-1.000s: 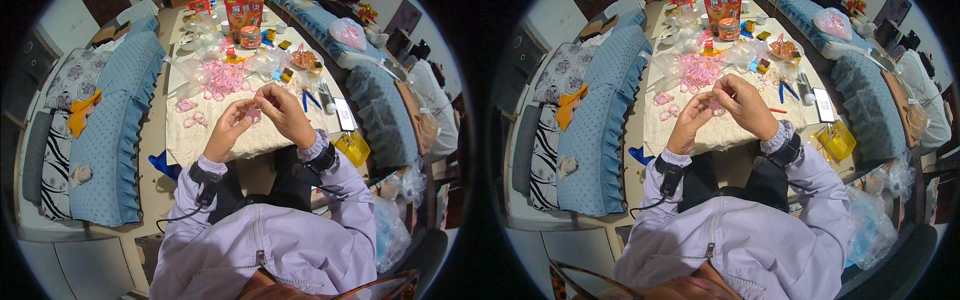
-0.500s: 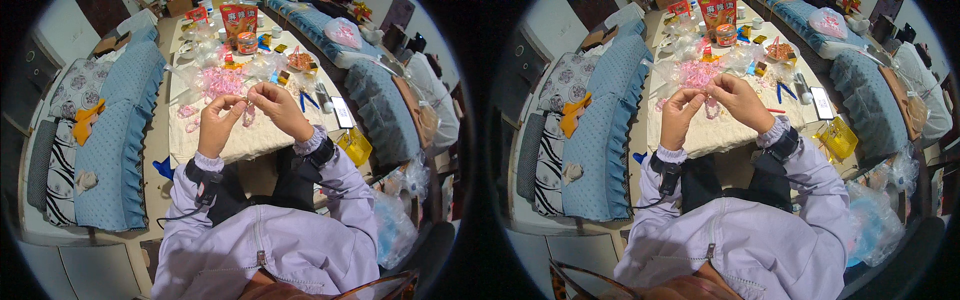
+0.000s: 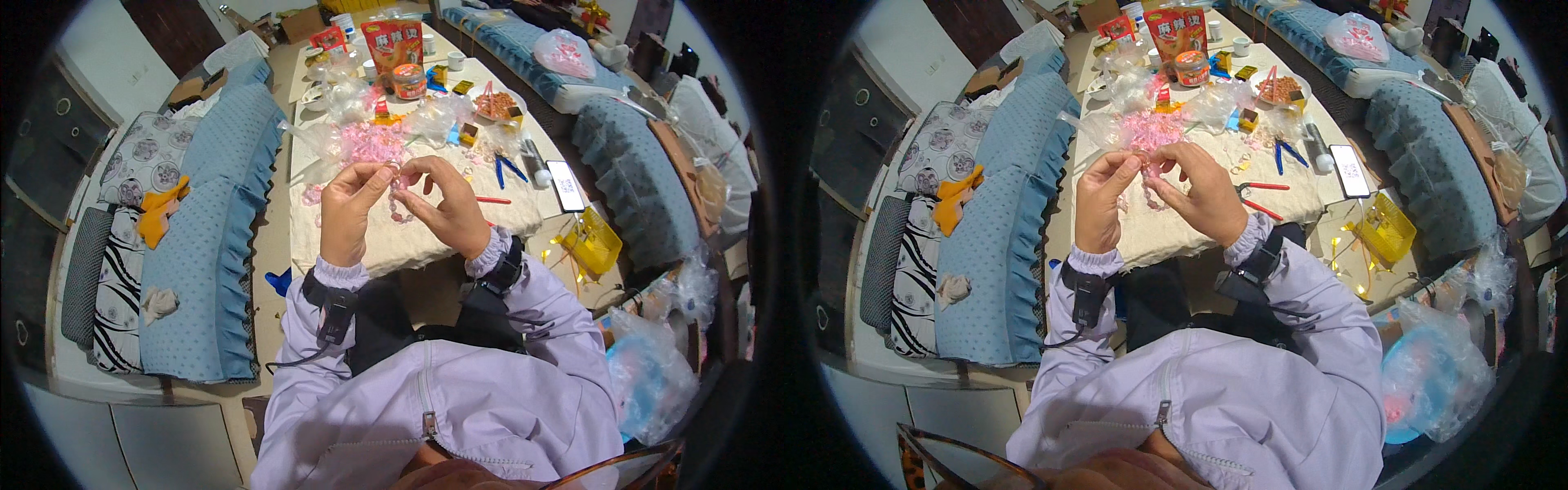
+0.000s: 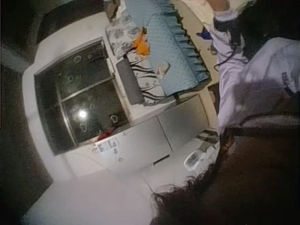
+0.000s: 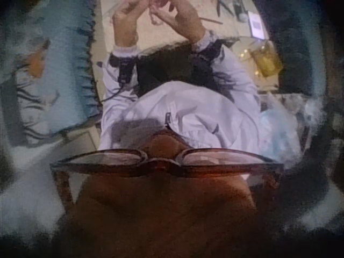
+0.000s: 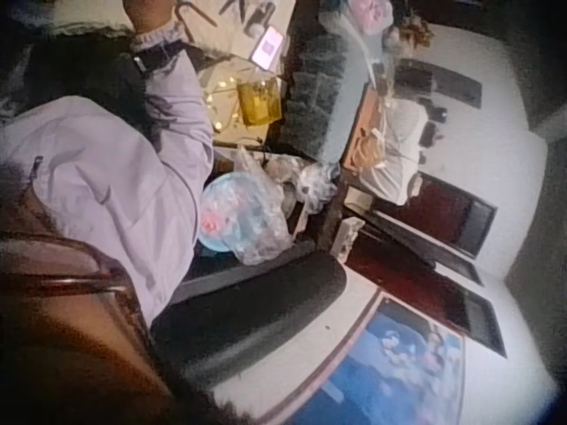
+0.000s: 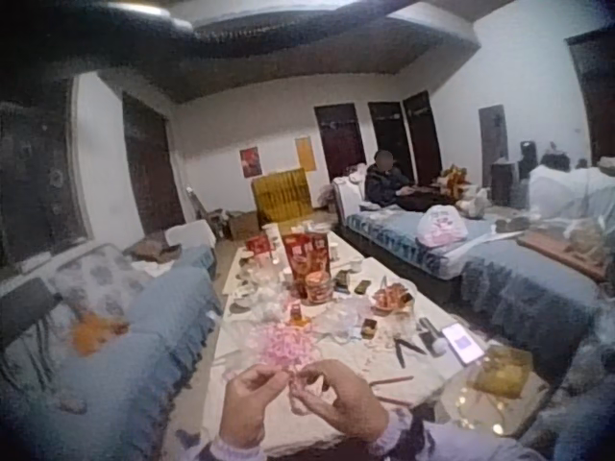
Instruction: The person assembles a beaded keychain by threading pink beads onto a string and using pliers to attach a metal clasp. The person repeatedly picks up beads, threads them, and secures the end with pliers.
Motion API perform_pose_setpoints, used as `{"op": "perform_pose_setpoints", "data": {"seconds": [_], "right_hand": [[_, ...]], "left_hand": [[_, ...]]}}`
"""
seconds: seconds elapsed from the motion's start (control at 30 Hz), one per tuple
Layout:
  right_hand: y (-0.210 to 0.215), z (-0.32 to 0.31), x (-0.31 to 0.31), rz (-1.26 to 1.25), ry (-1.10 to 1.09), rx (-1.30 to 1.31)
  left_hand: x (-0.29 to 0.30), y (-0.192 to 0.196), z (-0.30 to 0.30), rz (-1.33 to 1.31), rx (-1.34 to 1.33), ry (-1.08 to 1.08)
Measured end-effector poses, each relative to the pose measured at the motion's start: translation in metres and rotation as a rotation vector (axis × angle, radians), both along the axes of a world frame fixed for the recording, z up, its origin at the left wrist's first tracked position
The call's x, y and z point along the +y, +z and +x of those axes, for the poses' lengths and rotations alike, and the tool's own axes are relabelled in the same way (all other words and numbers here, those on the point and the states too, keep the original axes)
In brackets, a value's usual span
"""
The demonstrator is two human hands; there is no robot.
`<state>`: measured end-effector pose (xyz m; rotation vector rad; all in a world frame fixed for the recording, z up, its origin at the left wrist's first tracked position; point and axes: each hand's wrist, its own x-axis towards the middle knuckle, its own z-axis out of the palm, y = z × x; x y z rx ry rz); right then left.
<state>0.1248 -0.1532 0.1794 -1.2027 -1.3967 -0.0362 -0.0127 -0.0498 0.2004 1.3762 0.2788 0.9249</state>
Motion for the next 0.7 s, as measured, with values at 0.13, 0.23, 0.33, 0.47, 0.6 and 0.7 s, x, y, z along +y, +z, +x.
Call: {"op": "perform_pose_setpoints", "data": {"seconds": [0.13, 0.23, 0.33, 0.47, 0.6, 0.7], "right_hand": [[0.003, -0.002, -0.003, 0.027, -0.056, 0.020], [0.005, -0.001, -0.006, 0.005, -0.053, 0.070], [0.005, -0.002, -0.006, -0.022, -0.028, 0.122], [0.002, -0.001, -0.005, -0.074, 0.050, 0.200], [0.002, 0.003, -0.001, -0.150, 0.106, 0.387], [0.008, 0.005, -0.001, -0.146, 0.085, 0.308]], "left_hand": [[0.000, 0.004, 0.000, 0.007, -0.005, 0.021], [0.000, 0.005, 0.001, 0.001, 0.004, 0.036], [0.000, 0.005, 0.001, 0.004, 0.010, 0.038], [0.003, 0.004, -0.001, 0.010, -0.003, 0.039], [0.009, 0.003, -0.002, -0.054, -0.013, 0.026], [0.011, 0.003, -0.004, -0.043, -0.034, 0.021]]}}
